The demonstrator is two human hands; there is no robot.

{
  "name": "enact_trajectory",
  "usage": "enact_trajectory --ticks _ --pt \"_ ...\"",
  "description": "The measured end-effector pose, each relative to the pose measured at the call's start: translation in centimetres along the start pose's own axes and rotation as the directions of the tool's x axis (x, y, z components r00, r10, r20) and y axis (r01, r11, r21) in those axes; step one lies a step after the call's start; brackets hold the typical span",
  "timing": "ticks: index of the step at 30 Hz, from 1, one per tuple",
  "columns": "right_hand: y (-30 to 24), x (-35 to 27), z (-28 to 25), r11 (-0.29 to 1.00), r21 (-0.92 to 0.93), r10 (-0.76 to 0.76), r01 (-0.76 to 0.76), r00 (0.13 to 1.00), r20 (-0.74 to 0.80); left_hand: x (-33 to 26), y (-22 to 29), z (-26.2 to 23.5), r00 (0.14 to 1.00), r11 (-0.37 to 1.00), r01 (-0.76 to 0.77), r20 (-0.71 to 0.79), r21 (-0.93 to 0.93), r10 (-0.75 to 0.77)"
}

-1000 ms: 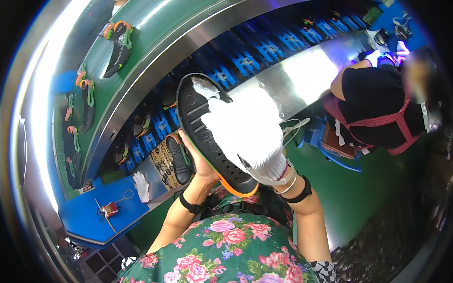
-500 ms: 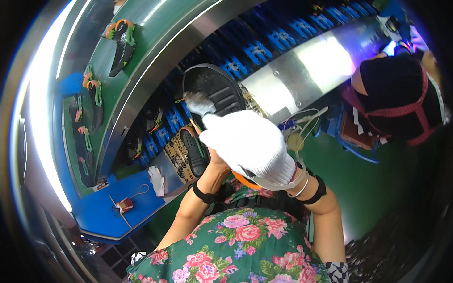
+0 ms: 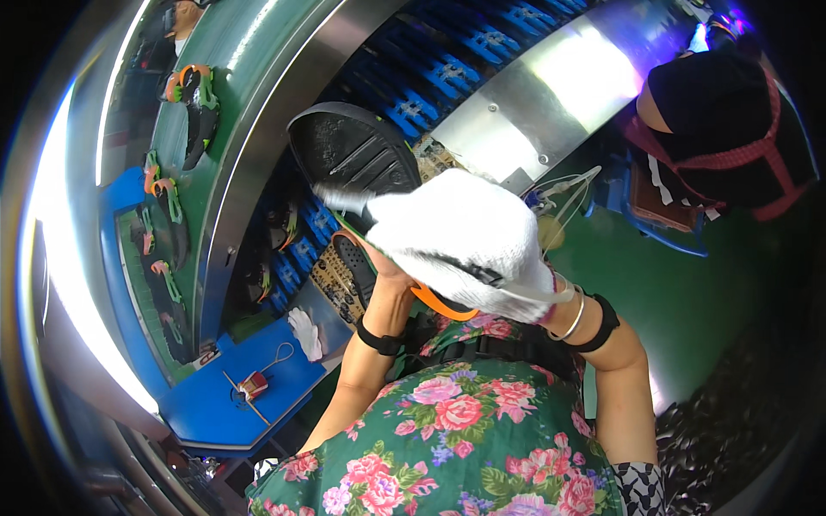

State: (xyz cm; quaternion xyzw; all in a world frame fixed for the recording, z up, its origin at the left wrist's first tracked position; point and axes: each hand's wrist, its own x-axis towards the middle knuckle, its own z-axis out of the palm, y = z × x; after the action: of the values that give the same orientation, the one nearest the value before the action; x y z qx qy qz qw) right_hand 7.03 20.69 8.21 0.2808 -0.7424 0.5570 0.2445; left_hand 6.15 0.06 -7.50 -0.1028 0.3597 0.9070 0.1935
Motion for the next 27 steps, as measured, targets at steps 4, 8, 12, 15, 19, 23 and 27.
enact_trajectory --ticks 4,8,12,15,19,23,27 --pt "0.6 -0.5 1.5 0.985 -0.122 -0.119 0.12 0.993 0.014 0.6 0.7 3.1 0.993 0.999 -0.031 -0.115 -0.028 0.027" --pt "0.6 -0.2 -0.7 1.0 0.026 -0.014 0.013 0.998 0.057 1.4 1.3 2.7 0.996 0.998 -0.015 0.085 -0.062 0.02" --pt "1.0 -1.2 0.4 0.999 0.045 0.007 -0.009 1.0 0.029 2.4 2.4 5.3 0.936 0.992 0.093 0.346 -0.083 -0.059" --pt "1.0 -1.3 0.0 0.997 0.073 -0.017 0.01 0.996 0.092 2.7 1.4 5.7 0.888 0.983 0.101 0.46 -0.151 -0.02" --pt "1.4 -0.9 -1.8 0.999 0.013 0.052 -0.053 0.998 0.016 2.1 4.2 9.5 0.928 0.993 0.083 0.37 -0.088 -0.045" --pt "0.6 -2.8 0.1 0.996 0.035 0.072 -0.077 0.991 0.115 2.3 3.9 7.9 0.927 0.991 0.105 0.37 -0.084 -0.066" --pt "1.5 -2.4 -1.5 0.985 0.142 0.092 -0.102 0.993 0.073 2.9 4.2 9.1 0.931 0.991 -0.061 0.352 -0.116 0.098"
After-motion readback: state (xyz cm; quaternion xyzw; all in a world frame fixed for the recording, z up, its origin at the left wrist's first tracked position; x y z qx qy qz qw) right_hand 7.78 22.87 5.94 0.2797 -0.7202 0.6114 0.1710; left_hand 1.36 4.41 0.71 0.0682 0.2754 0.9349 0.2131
